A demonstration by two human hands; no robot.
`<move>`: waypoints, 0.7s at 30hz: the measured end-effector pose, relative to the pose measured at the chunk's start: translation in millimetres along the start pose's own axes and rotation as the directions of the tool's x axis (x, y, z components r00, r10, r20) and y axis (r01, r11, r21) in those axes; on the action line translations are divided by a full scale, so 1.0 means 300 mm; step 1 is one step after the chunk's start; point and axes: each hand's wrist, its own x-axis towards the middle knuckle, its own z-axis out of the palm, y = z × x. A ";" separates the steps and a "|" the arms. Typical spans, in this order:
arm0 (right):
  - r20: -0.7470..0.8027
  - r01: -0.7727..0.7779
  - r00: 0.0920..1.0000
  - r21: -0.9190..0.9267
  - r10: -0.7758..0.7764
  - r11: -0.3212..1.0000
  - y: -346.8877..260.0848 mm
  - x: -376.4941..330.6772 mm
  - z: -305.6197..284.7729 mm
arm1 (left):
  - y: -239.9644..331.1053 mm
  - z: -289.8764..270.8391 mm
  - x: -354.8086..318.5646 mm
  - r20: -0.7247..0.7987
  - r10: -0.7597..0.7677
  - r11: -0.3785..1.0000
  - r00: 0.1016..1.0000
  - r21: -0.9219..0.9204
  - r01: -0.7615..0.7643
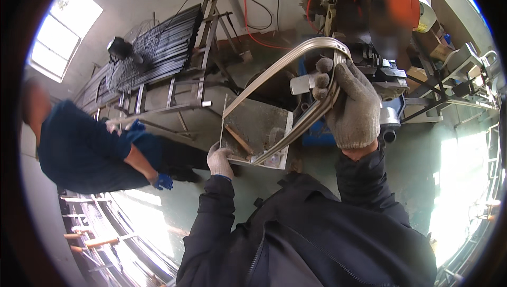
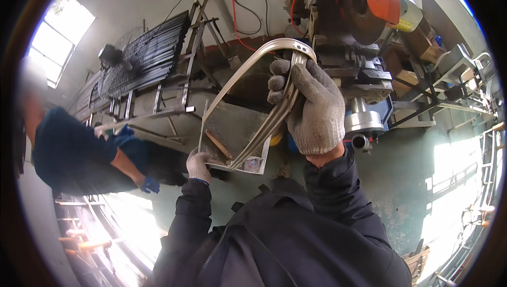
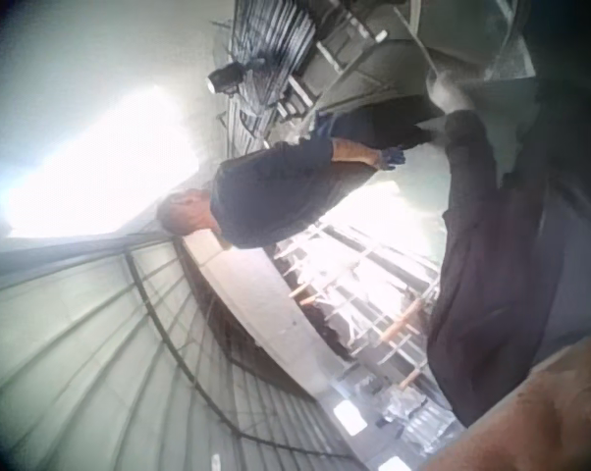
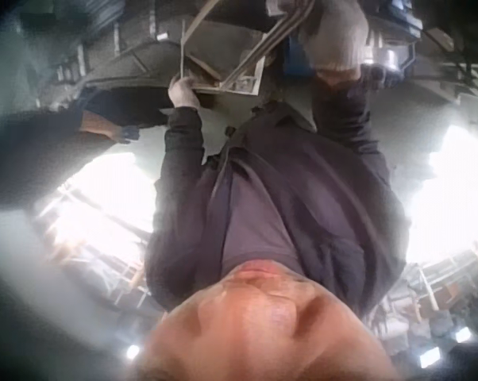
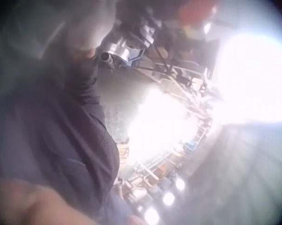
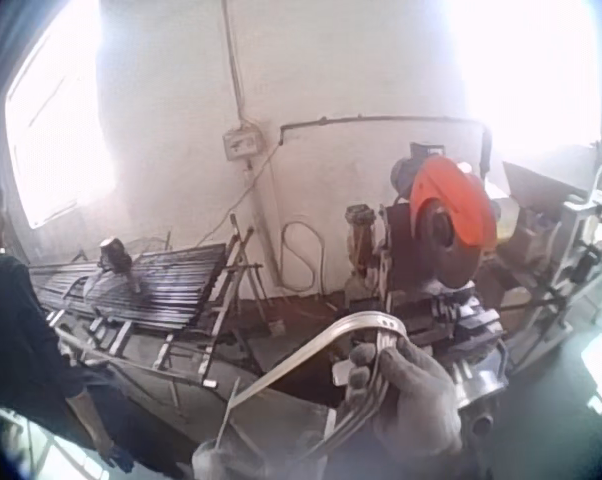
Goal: The person sweeps debris into a dustpan using a broom in a workshop. They then walk across the room, place the dustpan on a workbench, and later pick up a metal grate and a long rod from a sofa before removing gloves.
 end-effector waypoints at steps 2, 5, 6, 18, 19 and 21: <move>-0.008 0.032 0.999 0.052 -0.031 0.998 0.003 0.072 -0.043 | 0.022 0.034 0.079 0.022 0.164 0.970 0.986 0.178 -0.165; -0.127 0.064 0.990 0.000 -0.064 0.998 0.009 0.173 -0.112 | 0.045 0.076 0.185 0.087 0.380 0.802 0.921 0.465 -0.374; -0.150 0.083 0.985 -0.006 -0.083 0.997 0.008 0.205 -0.137 | 0.054 0.089 0.213 0.083 0.362 0.823 0.929 0.439 -0.360; -0.395 -0.018 0.914 -0.266 -0.091 0.964 -0.009 0.384 -0.461 | 0.246 0.338 0.475 0.018 0.274 0.817 0.962 0.524 -0.242; -0.396 -0.022 0.913 -0.278 -0.094 0.960 -0.011 0.387 -0.480 | 0.255 0.349 0.493 0.138 0.398 0.629 0.907 0.679 -0.379; -0.384 -0.030 0.918 -0.306 -0.095 0.951 -0.014 0.393 -0.510 | 0.278 0.365 0.533 0.291 0.434 0.438 0.852 0.759 -0.482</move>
